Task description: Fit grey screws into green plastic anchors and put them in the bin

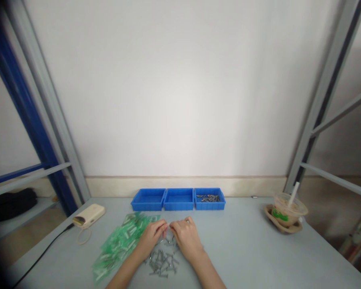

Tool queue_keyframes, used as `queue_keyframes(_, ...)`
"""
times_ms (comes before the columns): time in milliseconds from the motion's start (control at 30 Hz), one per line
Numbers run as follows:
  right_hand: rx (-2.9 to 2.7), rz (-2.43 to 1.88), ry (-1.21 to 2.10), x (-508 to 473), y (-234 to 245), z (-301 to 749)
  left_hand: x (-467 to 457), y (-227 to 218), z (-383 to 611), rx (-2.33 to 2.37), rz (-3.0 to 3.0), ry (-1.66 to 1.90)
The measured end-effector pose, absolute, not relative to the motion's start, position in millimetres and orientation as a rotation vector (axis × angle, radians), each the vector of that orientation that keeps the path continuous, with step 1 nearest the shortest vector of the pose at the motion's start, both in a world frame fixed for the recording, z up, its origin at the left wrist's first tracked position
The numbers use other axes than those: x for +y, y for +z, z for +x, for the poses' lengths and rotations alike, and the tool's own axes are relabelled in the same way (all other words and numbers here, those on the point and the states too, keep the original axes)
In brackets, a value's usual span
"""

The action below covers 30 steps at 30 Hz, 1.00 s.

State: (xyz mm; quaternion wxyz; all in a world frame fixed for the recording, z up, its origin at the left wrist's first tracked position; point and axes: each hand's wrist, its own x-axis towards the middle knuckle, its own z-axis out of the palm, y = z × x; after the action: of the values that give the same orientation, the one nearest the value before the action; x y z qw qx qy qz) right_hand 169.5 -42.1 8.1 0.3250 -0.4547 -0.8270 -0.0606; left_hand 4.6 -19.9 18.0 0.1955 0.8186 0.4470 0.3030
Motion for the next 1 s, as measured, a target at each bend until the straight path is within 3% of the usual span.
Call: queue_keyframes(1000,-2.149,-1.209,-0.196,-40.5,3.6,174.4,-21.4,12.7,10.1,1.251,2.277,0.833)
